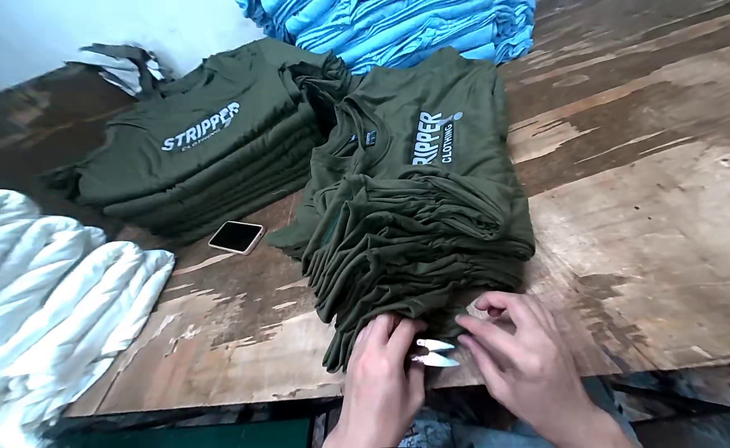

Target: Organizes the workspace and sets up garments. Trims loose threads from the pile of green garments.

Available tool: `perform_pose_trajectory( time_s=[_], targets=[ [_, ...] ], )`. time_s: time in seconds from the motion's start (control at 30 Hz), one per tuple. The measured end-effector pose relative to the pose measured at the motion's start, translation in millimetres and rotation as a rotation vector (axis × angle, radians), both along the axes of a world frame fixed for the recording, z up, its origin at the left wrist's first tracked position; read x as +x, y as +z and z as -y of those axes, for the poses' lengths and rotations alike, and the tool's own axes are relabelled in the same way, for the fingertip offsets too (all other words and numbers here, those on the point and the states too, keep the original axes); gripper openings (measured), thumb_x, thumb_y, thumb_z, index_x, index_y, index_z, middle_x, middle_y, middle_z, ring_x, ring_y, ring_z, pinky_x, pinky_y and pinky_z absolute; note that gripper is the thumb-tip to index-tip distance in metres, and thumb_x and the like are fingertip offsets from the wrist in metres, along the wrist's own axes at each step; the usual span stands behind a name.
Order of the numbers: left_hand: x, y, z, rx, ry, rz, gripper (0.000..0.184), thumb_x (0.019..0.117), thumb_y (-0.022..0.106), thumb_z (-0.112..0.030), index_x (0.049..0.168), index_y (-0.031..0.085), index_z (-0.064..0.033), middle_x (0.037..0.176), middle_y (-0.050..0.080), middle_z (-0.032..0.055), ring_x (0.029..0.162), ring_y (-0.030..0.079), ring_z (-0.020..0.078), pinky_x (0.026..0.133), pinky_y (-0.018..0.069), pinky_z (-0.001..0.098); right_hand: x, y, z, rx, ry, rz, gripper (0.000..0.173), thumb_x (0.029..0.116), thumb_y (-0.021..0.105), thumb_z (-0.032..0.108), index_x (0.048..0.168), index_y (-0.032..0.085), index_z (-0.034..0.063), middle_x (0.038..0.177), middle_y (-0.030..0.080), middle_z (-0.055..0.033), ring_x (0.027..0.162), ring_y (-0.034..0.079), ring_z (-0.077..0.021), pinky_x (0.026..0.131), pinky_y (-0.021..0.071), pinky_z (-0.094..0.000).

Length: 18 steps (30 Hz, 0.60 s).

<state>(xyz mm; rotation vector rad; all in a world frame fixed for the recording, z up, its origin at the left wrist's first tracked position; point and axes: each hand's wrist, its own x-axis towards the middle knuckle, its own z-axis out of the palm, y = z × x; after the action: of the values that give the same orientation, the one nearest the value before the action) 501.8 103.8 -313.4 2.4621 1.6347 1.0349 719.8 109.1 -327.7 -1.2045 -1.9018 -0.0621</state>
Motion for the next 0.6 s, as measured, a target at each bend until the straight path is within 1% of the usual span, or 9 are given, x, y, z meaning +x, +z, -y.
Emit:
perform_pose_trajectory(
  time_s=[0.1, 0.17, 0.23, 0.3, 0.37, 0.43, 0.47, 0.57, 0.6],
  targets=[
    [-5, -2, -2, -0.017, 0.017, 0.021, 0.012, 0.0845, 0.066, -0.022, 0.089, 0.077, -0.0219, 0.089, 0.07, -0.0016, 0.081, 0.07, 0.011, 0.071, 0.0608, 0.0306, 4, -1, 1, 0.057, 0.066, -0.029, 0.013, 0.0954, 0.066, 0.026, 0.093, 0.079, 0.0262, 0.102, 0.07, -0.0005, 0.098, 0.064, -0.0171, 0.085, 0.0536, -0.0357],
    [-9, -3, -4, -0.032, -0.006, 0.032, 0.013, 0.0867, 0.065, -0.023, 0.09, 0.077, -0.0217, 0.092, 0.071, -0.0019, 0.082, 0.07, 0.0091, 0.072, 0.0608, 0.0283, 15, 2, 4, 0.016, 0.155, 0.068, 0.015, 0.0978, 0.061, 0.03, 0.092, 0.074, 0.0263, 0.102, 0.069, 0.0009, 0.099, 0.063, -0.018, 0.088, 0.0505, -0.0391],
    [-10, -5, -5, -0.03, -0.032, 0.029, 0.017, 0.09, 0.066, -0.028, 0.099, 0.079, -0.0208, 0.095, 0.072, 0.0002, 0.084, 0.071, 0.01, 0.073, 0.0613, 0.0284, 24, 2, 7, -0.11, 0.238, 0.149, 0.024, 0.0969, 0.059, 0.042, 0.086, 0.073, 0.0261, 0.102, 0.071, 0.0039, 0.098, 0.065, -0.0173, 0.087, 0.0493, -0.0426],
    [-9, -7, -6, -0.014, -0.045, 0.028, 0.018, 0.0884, 0.068, -0.029, 0.098, 0.081, -0.0222, 0.095, 0.073, 0.0008, 0.083, 0.071, 0.0105, 0.071, 0.0609, 0.0285, 25, 1, 7, -0.165, 0.225, 0.082, 0.036, 0.0961, 0.061, 0.053, 0.08, 0.072, 0.0229, 0.099, 0.072, 0.0041, 0.094, 0.066, -0.0145, 0.085, 0.0507, -0.0402],
    [-8, -8, -8, -0.01, -0.054, 0.057, 0.014, 0.0864, 0.067, -0.026, 0.093, 0.08, -0.0231, 0.093, 0.072, -0.0001, 0.081, 0.069, 0.0087, 0.07, 0.0597, 0.0266, 16, 4, 3, -0.122, 0.116, 0.032, 0.025, 0.0934, 0.065, 0.044, 0.092, 0.073, 0.0209, 0.103, 0.072, -0.0004, 0.097, 0.068, -0.0171, 0.083, 0.0559, -0.0408],
    [-8, -6, -10, -0.025, -0.071, 0.114, 0.013, 0.0885, 0.067, -0.026, 0.092, 0.079, -0.0229, 0.094, 0.073, -0.0022, 0.083, 0.069, 0.0048, 0.072, 0.0591, 0.0227, 3, 8, -2, -0.076, 0.052, 0.057, 0.027, 0.091, 0.067, 0.04, 0.11, 0.074, 0.0219, 0.112, 0.07, -0.0055, 0.1, 0.067, -0.0222, 0.083, 0.056, -0.0438],
    [-9, -4, -11, -0.039, -0.084, 0.147, 0.012, 0.0894, 0.068, -0.026, 0.092, 0.079, -0.0222, 0.094, 0.073, -0.0034, 0.085, 0.069, 0.0027, 0.075, 0.0589, 0.0204, -3, 9, -5, -0.047, 0.04, 0.064, 0.027, 0.0916, 0.067, 0.037, 0.113, 0.075, 0.0229, 0.114, 0.07, -0.0063, 0.1, 0.067, -0.0229, 0.084, 0.0558, -0.0434],
    [-15, 2, -14, -0.087, -0.132, 0.238, 0.014, 0.0932, 0.068, -0.029, 0.093, 0.078, -0.0199, 0.091, 0.074, -0.0069, 0.087, 0.069, -0.0008, 0.078, 0.0577, 0.0171, -11, 5, -8, 0.104, 0.056, 0.02, 0.014, 0.0948, 0.065, 0.02, 0.1, 0.079, 0.0206, 0.104, 0.074, -0.0038, 0.099, 0.069, -0.0201, 0.088, 0.0564, -0.0384],
    [-18, 3, -15, -0.103, -0.152, 0.259, 0.016, 0.0951, 0.067, -0.031, 0.094, 0.078, -0.0194, 0.09, 0.074, -0.0077, 0.086, 0.068, -0.0016, 0.078, 0.0575, 0.0169, -7, 4, -7, 0.159, 0.097, 0.005, 0.015, 0.0959, 0.064, 0.016, 0.1, 0.078, 0.0196, 0.101, 0.074, -0.0033, 0.099, 0.069, -0.0195, 0.09, 0.0561, -0.0381]
  ],
)
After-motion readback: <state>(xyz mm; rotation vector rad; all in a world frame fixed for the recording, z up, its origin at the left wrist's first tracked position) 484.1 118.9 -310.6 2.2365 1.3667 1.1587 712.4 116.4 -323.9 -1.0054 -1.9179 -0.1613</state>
